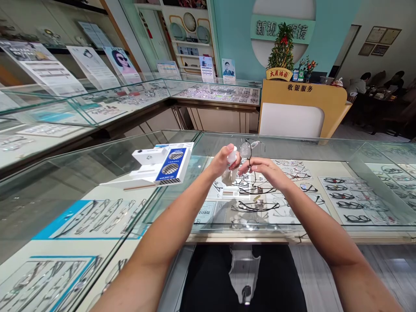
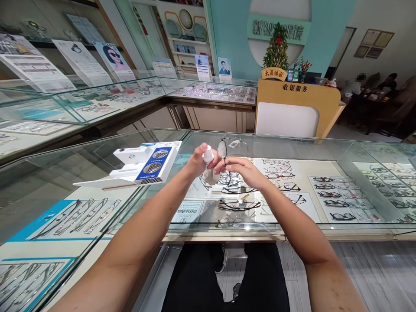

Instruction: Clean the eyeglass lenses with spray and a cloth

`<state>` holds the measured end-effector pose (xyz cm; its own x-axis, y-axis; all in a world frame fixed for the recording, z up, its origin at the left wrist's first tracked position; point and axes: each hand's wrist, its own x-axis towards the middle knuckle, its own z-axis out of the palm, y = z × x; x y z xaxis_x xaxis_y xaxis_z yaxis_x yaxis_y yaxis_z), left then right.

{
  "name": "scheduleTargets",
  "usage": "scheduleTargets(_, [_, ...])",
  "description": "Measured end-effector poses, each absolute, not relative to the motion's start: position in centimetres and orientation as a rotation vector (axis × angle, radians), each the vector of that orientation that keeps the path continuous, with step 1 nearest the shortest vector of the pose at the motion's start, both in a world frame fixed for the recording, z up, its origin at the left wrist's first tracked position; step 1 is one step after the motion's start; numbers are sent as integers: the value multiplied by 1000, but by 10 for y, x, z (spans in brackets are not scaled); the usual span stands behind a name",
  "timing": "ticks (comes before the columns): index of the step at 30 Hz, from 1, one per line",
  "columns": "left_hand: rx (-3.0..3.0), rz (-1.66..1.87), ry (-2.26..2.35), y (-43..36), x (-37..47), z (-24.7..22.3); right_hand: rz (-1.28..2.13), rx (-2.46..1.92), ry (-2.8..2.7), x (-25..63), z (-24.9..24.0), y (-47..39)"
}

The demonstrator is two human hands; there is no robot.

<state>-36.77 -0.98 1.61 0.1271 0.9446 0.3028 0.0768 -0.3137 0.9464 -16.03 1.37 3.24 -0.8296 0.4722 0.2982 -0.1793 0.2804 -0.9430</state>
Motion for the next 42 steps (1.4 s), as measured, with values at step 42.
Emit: scheduleTargets(42, [1554, 1278, 2120, 32, -438, -43, 1549, -433, -1647, -161, 24, 37])
